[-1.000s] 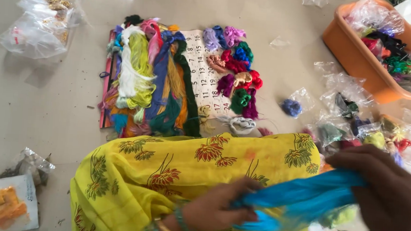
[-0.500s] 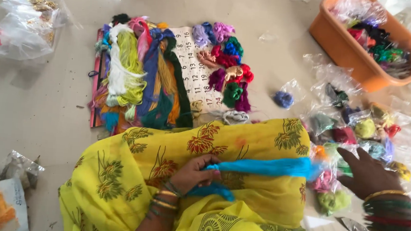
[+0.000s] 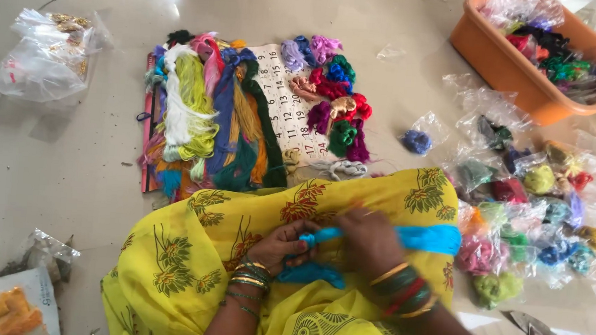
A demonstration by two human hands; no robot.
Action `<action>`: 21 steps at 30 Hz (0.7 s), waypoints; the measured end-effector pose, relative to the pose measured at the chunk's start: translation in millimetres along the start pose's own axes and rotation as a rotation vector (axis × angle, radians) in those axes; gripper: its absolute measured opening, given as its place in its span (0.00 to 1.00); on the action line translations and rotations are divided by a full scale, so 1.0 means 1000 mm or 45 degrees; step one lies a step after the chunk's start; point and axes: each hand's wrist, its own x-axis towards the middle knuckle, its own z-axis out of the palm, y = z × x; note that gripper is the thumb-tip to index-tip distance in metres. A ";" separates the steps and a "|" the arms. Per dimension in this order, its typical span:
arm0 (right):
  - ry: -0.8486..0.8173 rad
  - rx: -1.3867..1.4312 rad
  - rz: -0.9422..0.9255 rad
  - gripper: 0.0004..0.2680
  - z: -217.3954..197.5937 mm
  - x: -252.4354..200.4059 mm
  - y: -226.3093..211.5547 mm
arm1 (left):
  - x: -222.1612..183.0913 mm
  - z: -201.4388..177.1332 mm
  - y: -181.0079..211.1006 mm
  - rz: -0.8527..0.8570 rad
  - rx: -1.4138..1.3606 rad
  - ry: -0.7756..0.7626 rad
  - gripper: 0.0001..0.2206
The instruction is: The person sits on the floor and processes bundles of dyed silk fiber. She picks a purple bundle from a sample board, stretches it lengthwise across her lap, folds and kneads it, then repeats the stretching and folding with a blue bundle.
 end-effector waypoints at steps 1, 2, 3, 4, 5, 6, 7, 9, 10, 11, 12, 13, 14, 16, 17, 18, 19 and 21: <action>0.057 -0.101 0.027 0.12 -0.002 -0.006 0.014 | 0.000 0.005 0.001 0.014 0.008 -0.007 0.21; 0.061 -0.109 0.037 0.12 -0.013 -0.013 0.032 | 0.002 0.002 0.000 0.008 0.008 -0.018 0.21; 0.091 -0.074 0.141 0.12 -0.025 -0.021 0.050 | 0.005 -0.001 -0.001 0.026 0.008 -0.022 0.21; 0.122 -0.044 0.242 0.12 -0.038 -0.028 0.069 | 0.010 -0.004 -0.002 0.048 0.007 -0.029 0.21; 0.127 -0.056 0.248 0.12 -0.047 -0.040 0.090 | 0.012 -0.007 -0.002 0.047 0.006 -0.043 0.21; 0.194 -0.113 0.363 0.13 -0.056 -0.054 0.109 | 0.013 -0.009 -0.003 0.039 -0.005 -0.039 0.21; 0.262 -0.169 0.477 0.15 -0.064 -0.067 0.129 | 0.014 -0.012 -0.005 0.032 -0.017 -0.034 0.20; 0.059 -0.375 0.626 0.16 -0.082 -0.081 0.149 | 0.019 -0.013 -0.006 0.017 -0.002 -0.020 0.20; -0.144 -0.570 0.770 0.18 -0.087 -0.090 0.156 | 0.015 -0.014 -0.008 0.000 0.019 0.006 0.20; -0.158 -0.564 0.775 0.18 -0.083 -0.105 0.194 | 0.019 -0.015 -0.005 -0.010 0.010 0.013 0.20; -0.519 -0.398 0.789 0.20 -0.074 -0.127 0.227 | 0.015 -0.015 -0.006 -0.022 0.058 0.050 0.20; -0.875 -0.220 0.790 0.24 -0.063 -0.150 0.260 | 0.013 -0.015 -0.007 -0.035 0.107 0.085 0.20; -0.904 -0.195 0.808 0.24 -0.097 -0.116 0.205 | 0.010 -0.015 -0.009 -0.070 0.089 0.099 0.20; -0.650 0.438 0.543 0.18 -0.178 -0.069 0.081 | 0.015 -0.017 -0.006 -0.043 0.057 0.050 0.20; -0.653 0.453 0.566 0.18 -0.185 -0.071 0.068 | 0.012 -0.014 -0.004 -0.070 0.050 0.050 0.20; -0.651 0.709 0.198 0.14 -0.195 -0.070 0.056 | 0.013 -0.010 -0.002 -0.044 0.038 0.013 0.20; -0.630 0.952 -0.179 0.12 -0.205 -0.069 0.043 | 0.013 -0.006 0.001 -0.017 0.026 -0.024 0.21; -0.949 1.272 -0.665 0.10 -0.209 -0.072 0.037 | 0.014 -0.004 0.001 -0.023 0.015 -0.012 0.21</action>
